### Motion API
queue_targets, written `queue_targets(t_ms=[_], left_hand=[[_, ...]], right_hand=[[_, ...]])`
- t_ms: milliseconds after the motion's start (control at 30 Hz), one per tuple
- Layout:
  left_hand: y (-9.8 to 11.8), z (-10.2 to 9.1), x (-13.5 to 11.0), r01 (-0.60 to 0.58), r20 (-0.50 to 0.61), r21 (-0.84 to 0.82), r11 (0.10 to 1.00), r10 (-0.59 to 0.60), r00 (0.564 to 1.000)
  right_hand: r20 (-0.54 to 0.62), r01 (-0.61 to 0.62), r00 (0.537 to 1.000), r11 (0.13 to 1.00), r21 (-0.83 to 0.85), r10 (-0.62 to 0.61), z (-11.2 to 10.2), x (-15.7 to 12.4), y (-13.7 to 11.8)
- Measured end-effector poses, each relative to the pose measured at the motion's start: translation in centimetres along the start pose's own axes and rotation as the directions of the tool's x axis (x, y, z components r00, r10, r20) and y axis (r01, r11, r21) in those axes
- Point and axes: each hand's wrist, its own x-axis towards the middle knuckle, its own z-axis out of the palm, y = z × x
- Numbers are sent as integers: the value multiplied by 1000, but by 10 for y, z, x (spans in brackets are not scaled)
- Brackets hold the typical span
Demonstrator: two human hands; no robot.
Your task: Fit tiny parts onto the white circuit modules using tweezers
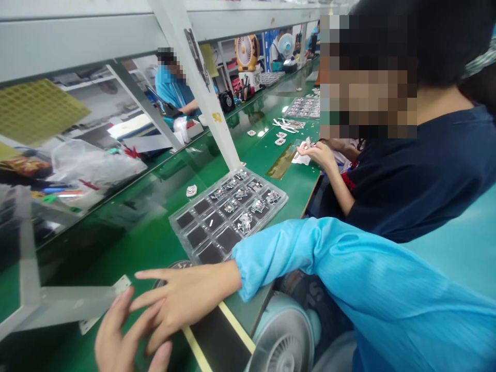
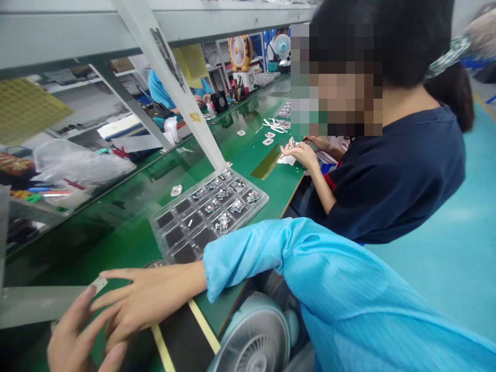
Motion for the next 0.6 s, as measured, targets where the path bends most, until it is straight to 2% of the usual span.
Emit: queue_targets(t_ms=[133,300,500,600], left_hand=[[1,-2,0,22,10,-24,999,-22,1000],[-2,-7,-2,-37,-13,-22,999,37,999],[3,-10,3,-105,81,22,994,103,991],[11,-7,9,-93,15,-5,996,93,996]], right_hand=[[26,-2,1000,999,-38,3,2,1,-7],[13,70,997,997,-18,-69,1,1,-11],[-24,83,996,991,-103,-86,-4,-1,-8],[-47,78,996,994,-73,-81,2,0,-5]])
